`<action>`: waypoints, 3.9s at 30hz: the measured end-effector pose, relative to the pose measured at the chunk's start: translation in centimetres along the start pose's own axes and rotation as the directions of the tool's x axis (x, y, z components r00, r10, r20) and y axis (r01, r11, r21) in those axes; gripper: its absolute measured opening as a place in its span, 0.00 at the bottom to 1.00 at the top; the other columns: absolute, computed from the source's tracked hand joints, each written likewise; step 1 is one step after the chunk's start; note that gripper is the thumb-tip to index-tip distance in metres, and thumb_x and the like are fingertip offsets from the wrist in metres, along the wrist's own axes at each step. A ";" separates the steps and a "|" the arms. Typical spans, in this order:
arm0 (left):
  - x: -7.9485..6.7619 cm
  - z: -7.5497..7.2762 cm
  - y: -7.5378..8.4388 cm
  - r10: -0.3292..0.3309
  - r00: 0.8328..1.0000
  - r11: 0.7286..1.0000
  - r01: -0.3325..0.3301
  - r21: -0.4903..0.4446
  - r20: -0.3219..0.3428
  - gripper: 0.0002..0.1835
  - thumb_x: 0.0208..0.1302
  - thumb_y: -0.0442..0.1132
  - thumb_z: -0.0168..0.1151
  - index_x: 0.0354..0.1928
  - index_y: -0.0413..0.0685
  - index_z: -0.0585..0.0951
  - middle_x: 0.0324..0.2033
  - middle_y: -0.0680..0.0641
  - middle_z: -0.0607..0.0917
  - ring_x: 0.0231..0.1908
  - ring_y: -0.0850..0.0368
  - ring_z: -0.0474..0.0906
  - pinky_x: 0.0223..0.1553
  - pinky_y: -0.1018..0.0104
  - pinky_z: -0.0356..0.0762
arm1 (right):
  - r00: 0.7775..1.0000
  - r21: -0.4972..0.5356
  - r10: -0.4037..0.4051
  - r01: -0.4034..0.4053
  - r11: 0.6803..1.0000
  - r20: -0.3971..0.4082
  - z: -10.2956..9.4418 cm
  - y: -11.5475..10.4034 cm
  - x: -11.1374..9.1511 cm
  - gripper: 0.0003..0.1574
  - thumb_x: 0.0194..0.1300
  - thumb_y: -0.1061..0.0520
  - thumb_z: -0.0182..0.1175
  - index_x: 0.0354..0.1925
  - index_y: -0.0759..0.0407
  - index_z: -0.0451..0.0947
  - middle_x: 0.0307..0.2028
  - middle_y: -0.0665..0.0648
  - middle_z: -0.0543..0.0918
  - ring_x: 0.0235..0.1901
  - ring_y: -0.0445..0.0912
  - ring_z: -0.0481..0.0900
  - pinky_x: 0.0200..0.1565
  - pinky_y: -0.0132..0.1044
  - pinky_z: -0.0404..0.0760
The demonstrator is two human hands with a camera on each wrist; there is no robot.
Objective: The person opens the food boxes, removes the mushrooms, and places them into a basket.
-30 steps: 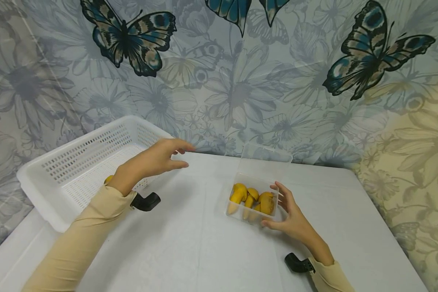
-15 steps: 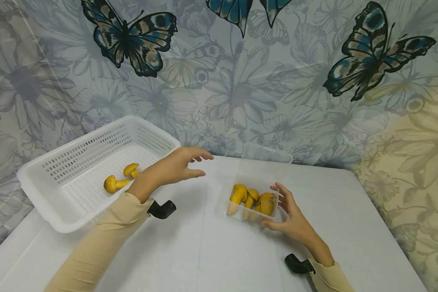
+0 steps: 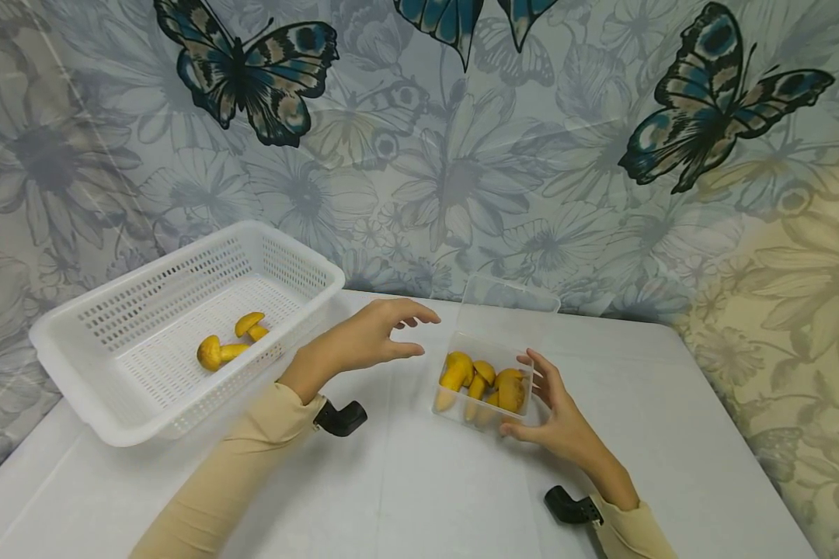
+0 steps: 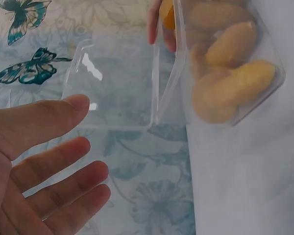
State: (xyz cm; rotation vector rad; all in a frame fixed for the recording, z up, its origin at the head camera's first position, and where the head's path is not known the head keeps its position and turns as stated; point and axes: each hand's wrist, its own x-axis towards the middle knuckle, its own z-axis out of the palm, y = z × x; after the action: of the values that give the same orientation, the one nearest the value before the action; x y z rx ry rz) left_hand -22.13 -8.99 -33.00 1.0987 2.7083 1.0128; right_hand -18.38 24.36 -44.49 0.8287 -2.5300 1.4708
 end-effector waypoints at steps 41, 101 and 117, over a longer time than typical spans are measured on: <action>6.0 8.4 3.0 0.092 0.972 0.993 -0.075 -0.086 0.217 0.27 0.61 0.37 0.69 0.64 0.48 0.77 0.59 0.49 0.82 0.52 0.55 0.82 0.54 0.70 0.80 | 0.996 -0.031 0.081 -0.081 0.996 0.020 -0.3 0.0 -0.1 0.74 0.47 0.63 0.78 0.78 0.44 0.41 0.72 0.65 0.58 0.70 0.69 0.57 0.62 0.14 0.60; 5.3 6.0 2.0 0.016 0.976 0.998 -0.002 -0.062 0.215 0.24 0.60 0.33 0.66 0.60 0.49 0.78 0.55 0.53 0.81 0.49 0.63 0.75 0.53 0.74 0.75 | 0.999 -0.031 0.046 -0.045 0.998 0.012 -0.2 0.2 0.1 0.76 0.44 0.65 0.79 0.79 0.48 0.41 0.70 0.68 0.61 0.67 0.68 0.60 0.61 0.14 0.61; 4.0 4.4 1.3 0.057 0.995 0.997 -0.052 -0.065 0.085 0.15 0.63 0.34 0.67 0.51 0.48 0.78 0.49 0.51 0.80 0.42 0.59 0.73 0.46 0.68 0.78 | 0.998 -0.039 0.063 -0.062 0.997 0.006 -0.2 0.3 0.1 0.76 0.45 0.64 0.79 0.78 0.46 0.41 0.70 0.67 0.61 0.69 0.68 0.59 0.61 0.14 0.60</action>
State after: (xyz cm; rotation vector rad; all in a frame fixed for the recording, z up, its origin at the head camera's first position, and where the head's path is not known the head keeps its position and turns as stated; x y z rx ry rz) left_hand -23.11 -3.30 -34.98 1.1832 2.5751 1.0247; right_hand -18.61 24.61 -44.57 0.7569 -2.6034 1.4338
